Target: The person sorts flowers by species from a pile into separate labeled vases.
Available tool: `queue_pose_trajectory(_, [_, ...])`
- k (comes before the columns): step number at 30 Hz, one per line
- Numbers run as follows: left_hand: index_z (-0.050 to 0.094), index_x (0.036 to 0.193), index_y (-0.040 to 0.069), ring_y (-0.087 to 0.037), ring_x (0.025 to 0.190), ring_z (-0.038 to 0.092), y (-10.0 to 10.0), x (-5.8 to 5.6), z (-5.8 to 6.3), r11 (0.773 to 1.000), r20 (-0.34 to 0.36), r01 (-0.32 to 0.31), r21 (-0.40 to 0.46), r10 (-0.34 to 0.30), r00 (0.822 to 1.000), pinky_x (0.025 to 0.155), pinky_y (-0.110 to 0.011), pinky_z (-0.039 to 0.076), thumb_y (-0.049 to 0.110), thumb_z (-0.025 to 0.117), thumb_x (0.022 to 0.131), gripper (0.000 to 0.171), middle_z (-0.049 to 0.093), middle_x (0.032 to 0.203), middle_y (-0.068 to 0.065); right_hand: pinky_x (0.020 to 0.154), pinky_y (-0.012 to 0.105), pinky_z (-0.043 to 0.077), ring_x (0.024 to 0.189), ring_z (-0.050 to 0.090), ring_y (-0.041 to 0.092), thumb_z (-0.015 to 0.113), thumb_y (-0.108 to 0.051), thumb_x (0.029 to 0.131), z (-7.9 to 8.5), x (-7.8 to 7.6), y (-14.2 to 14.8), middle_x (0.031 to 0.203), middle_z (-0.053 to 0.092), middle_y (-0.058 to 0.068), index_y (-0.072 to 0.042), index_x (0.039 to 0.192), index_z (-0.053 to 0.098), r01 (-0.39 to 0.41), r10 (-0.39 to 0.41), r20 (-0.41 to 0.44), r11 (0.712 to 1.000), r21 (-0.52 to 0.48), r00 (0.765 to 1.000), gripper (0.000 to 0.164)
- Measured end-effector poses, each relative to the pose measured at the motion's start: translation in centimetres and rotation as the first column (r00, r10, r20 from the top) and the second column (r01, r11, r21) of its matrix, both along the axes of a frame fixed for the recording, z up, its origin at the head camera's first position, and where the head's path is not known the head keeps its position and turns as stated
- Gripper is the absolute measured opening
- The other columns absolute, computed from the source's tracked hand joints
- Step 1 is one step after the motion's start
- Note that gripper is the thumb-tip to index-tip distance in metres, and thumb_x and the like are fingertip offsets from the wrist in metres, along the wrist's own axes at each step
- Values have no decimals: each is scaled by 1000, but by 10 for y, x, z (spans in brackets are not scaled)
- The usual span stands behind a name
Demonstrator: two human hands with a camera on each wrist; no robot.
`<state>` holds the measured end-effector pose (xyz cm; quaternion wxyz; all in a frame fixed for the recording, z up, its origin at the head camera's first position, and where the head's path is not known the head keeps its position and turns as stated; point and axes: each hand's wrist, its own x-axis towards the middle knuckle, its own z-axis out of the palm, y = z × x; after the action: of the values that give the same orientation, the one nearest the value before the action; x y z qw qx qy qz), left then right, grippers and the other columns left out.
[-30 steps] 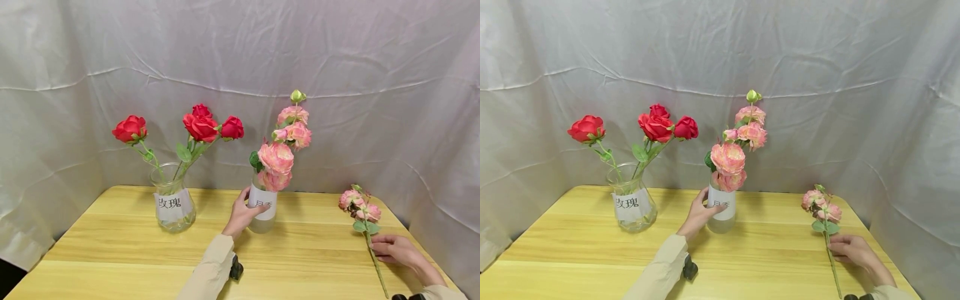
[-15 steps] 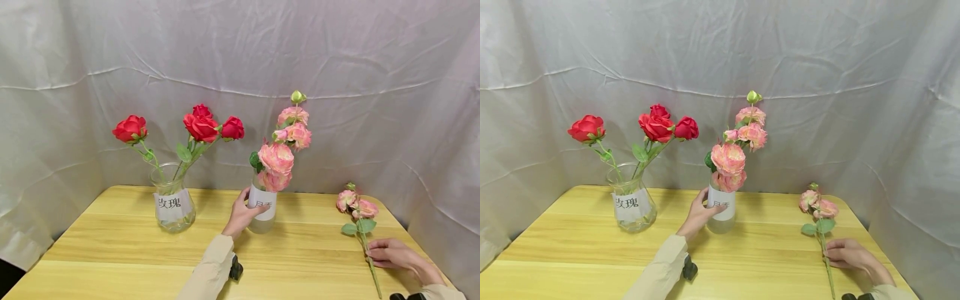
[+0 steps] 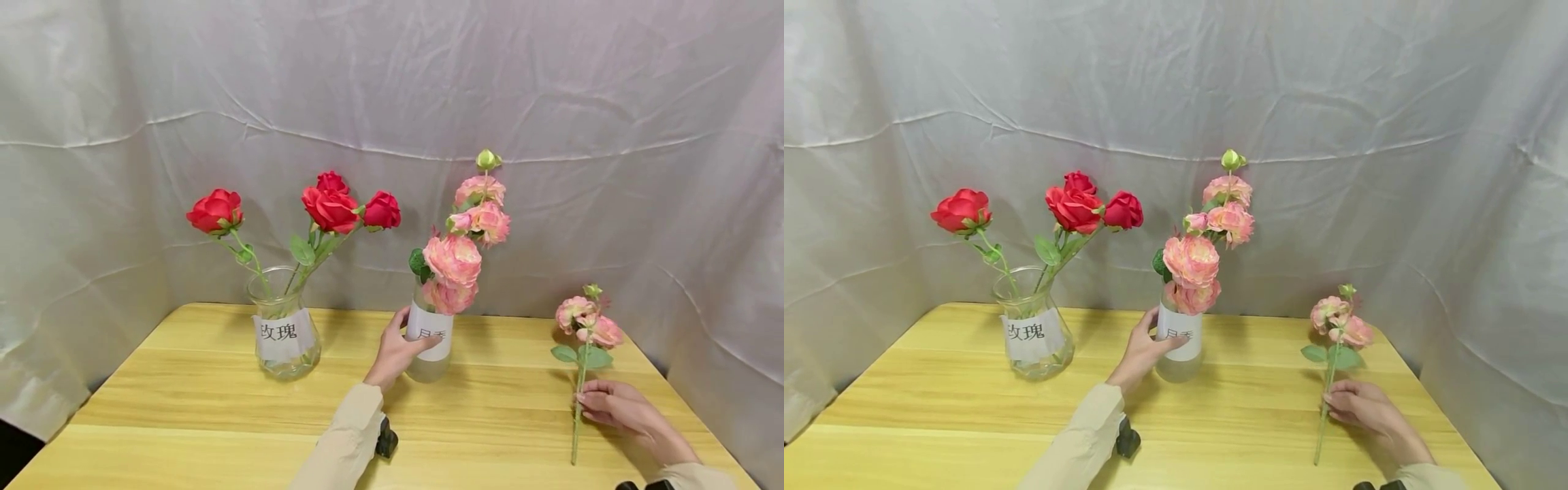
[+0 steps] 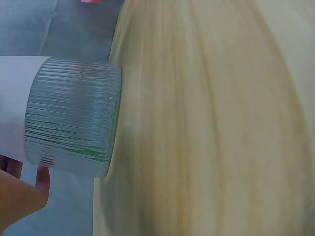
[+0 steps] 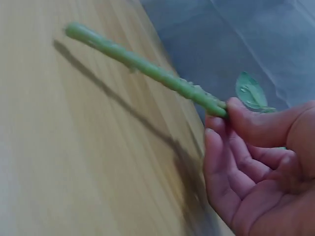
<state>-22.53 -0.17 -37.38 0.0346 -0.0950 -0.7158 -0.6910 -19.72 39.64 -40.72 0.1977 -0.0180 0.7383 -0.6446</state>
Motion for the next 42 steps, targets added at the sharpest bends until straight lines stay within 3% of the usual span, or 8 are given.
queue_pose_trajectory(5, [44,140,4,-33,114,50,1,1,1,1000,-1,-1,3,1,1000,96,-50,41,13,77,82,68,50,129,-17,69,24,52,74,58,6,56,-6,96,4,-1,-20,84,61,-4,-2,96,57,149,-136,-108,981,126,985,5])
queue_pose_trajectory(7, [43,142,7,-32,114,50,3,-9,-10,1000,0,-2,2,2,1000,96,-50,42,15,79,81,71,49,131,-15,69,24,51,74,58,5,58,-9,96,7,-1,-28,84,63,-6,-2,98,58,225,-203,-150,963,151,968,7])
queue_pose_trajectory(12, [43,142,14,-29,116,49,5,-31,-35,1000,-1,-7,-3,7,1000,96,-49,41,23,82,78,76,49,132,-11,67,21,50,76,59,1,62,-9,95,11,1,-42,83,67,-11,-10,92,61,375,-362,-209,927,28,909,3])
queue_pose_trajectory(17, [44,142,13,-28,115,50,4,-28,-34,1000,-4,-8,1,8,1000,95,-47,42,23,82,77,76,50,130,-9,60,18,47,72,58,-1,63,-6,93,9,0,-52,79,66,-14,-14,85,61,462,-484,-255,875,-144,837,12])
queue_pose_trajectory(22, [44,142,14,-26,114,51,5,-28,-34,1000,6,-16,3,16,1000,95,-46,43,23,82,77,76,50,129,-7,59,17,46,72,58,-4,63,-8,94,7,-5,-62,76,65,-16,-17,86,62,537,-555,-298,831,-148,777,12])
queue_pose_trajectory(28, [44,142,12,-28,114,51,4,-29,-36,1000,-5,-22,2,22,1000,94,-48,43,23,83,77,77,50,130,-9,60,16,48,73,58,-2,60,-5,95,12,-12,-75,77,64,-15,-5,94,59,599,-619,-305,783,-167,724,1])
queue_pose_trajectory(37, [45,140,13,-28,115,50,3,-29,-36,1000,-4,-21,17,21,1000,95,-47,43,23,83,76,75,51,129,-8,59,16,48,76,59,0,60,-7,95,26,-22,-91,79,65,-12,-8,91,56,605,-673,-241,737,-300,699,6])
queue_pose_trajectory(42, [45,140,12,-27,114,50,4,-28,-37,1000,-9,-21,11,21,1000,95,-47,43,23,83,76,75,51,128,-8,60,16,47,77,59,2,59,-5,95,32,-29,-97,80,66,-11,-8,90,54,564,-658,-240,743,-361,714,7])
